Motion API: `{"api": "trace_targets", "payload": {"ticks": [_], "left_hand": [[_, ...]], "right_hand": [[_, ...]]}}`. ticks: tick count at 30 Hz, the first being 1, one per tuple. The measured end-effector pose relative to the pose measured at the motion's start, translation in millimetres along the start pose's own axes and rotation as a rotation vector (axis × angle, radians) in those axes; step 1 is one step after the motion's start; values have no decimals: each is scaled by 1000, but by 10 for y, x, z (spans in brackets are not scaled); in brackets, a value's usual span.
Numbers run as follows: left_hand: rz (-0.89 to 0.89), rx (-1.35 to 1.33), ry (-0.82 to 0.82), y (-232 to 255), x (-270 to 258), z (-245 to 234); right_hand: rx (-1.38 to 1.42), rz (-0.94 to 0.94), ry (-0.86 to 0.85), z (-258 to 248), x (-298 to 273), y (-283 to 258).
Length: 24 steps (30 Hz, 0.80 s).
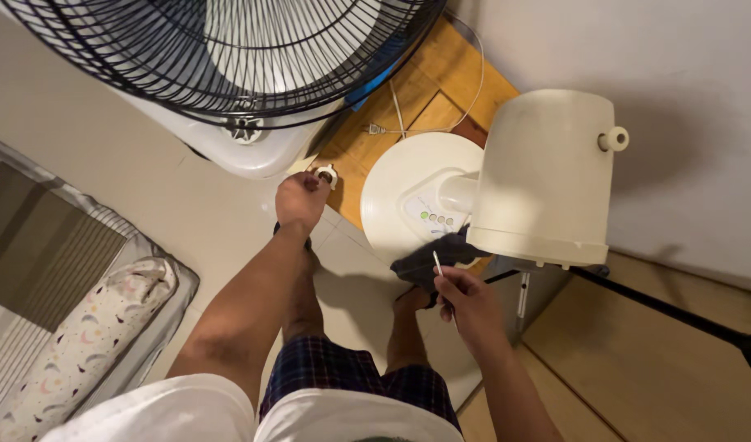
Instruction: The person uses a screwdriver to remove screws from the back of a white pedestal fan head, then detaches the rear cover and housing to expose the motor. The person places the removed parts on the table and sprays a liquid onto the exposed motor.
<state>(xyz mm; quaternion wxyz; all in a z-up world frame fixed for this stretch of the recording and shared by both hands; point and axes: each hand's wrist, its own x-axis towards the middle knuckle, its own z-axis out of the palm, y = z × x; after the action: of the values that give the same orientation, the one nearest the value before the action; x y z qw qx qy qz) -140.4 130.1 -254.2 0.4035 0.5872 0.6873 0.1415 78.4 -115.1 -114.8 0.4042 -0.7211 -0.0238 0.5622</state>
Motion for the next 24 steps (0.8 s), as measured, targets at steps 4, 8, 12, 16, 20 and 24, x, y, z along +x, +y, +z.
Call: {"api": "trace_targets", "payload": {"ticks": [4,8,12,16,20,24], "left_hand": [[12,10,-4,-62,73,94],[58,-47,35,-172,23,160],[30,-10,60,-242,-197,113],[-46,-52,-6,-80,-537,-2],[136,-315,-121,420,-1027,-229],[316,-396,-154,1208,-1549,-544]], "right_hand": [[43,-19,-7,-37,8,43],[104,-22,-16,-129,11,68],[152,-23,-2,-159,-26,65],[264,-50,-51,-226,-192,-13],[301,17,79,-274,-380,-130],[394,-166,167,-362,-536,-266]]}}
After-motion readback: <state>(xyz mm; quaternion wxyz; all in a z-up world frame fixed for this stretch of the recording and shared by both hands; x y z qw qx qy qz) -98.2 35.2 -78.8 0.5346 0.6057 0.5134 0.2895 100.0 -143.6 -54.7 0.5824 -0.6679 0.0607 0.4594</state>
